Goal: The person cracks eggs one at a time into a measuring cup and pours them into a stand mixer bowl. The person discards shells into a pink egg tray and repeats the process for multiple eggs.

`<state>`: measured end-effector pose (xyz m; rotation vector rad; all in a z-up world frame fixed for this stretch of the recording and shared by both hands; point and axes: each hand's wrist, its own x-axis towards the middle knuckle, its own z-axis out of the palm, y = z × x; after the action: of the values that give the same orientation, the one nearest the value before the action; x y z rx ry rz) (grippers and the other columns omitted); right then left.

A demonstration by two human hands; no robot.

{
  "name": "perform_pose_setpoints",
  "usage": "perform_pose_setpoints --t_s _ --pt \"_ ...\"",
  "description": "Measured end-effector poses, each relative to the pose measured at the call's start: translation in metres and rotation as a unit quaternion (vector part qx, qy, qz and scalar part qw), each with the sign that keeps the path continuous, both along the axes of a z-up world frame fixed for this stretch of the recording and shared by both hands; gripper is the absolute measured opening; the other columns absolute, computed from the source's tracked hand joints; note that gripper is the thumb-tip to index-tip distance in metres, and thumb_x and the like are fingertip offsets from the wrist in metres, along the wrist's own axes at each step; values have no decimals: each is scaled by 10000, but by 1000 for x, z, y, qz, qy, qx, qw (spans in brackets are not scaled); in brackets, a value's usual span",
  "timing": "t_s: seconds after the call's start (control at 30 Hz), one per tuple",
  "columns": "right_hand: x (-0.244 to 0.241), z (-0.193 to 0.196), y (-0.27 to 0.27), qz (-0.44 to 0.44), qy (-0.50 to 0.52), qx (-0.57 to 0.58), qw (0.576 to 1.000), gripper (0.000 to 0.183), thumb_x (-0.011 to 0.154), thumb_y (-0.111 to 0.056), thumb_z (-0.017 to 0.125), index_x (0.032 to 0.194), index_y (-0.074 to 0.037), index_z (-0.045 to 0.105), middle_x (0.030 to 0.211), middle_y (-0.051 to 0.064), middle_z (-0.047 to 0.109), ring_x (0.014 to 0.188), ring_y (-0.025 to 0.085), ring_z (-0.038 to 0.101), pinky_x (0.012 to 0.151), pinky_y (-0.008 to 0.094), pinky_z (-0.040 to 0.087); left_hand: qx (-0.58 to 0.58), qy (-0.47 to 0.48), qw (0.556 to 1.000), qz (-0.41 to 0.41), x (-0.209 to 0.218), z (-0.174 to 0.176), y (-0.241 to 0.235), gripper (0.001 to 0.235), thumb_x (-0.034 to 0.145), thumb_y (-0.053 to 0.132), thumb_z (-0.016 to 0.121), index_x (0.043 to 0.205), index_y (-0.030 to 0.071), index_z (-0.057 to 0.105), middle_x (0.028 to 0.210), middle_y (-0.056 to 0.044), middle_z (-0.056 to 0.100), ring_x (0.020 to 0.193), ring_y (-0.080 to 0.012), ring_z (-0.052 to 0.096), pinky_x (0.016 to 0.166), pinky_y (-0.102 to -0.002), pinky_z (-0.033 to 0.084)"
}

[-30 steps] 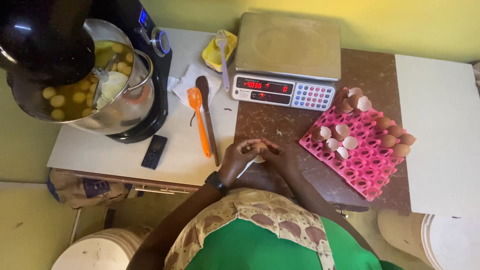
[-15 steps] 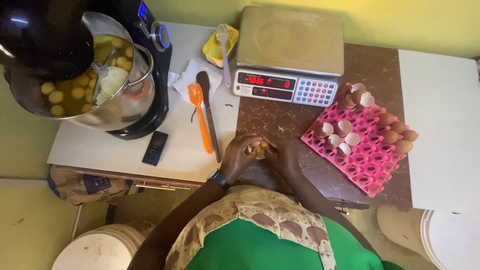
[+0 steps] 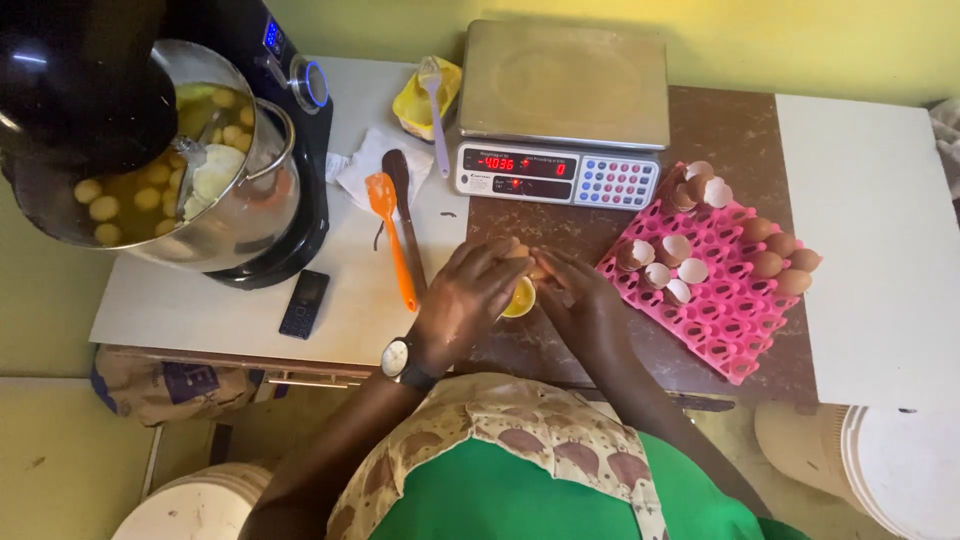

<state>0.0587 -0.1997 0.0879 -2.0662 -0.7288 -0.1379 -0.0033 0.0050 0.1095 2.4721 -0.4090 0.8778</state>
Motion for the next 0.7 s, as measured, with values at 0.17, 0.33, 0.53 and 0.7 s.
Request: perform_pose_setpoints --t_s 0.17,0.33,0.53,0.7 --pt "-1 48 4 16 -20 49 998 425 994 -92 895 1414 -65 837 1332 247 833 1228 490 794 998 538 664 16 -36 999 -1 1 52 -5 255 1008 78 887 1240 185 880 1089 -136 785 973 -263 775 881 -354 660" --pt "19 -40 6 6 -6 -1 1000 435 999 -178 870 1429 -143 821 1331 237 811 1146 538 783 878 583 671 -11 -2 1000 -9 11 -20 9 276 966 66 893 1224 162 874 1131 -145 803 1010 -324 803 912 -404 670" --pt "6 -46 1 -25 -33 -148 988 389 966 -210 855 1350 -223 790 1368 142 776 1082 462 825 861 573 679 21 43 999 8 2 -45 4 298 970 35 845 1241 158 866 1278 -147 808 1132 -346 801 985 -429 665" --pt "3 -51 1 -55 99 18 993 374 1036 -260 876 1327 -141 674 1275 207 837 1187 429 817 953 517 684 -178 133 974 42 7 -82 -1 407 937 -9 838 1308 159 835 1252 -117 840 1089 -360 822 992 -484 655"
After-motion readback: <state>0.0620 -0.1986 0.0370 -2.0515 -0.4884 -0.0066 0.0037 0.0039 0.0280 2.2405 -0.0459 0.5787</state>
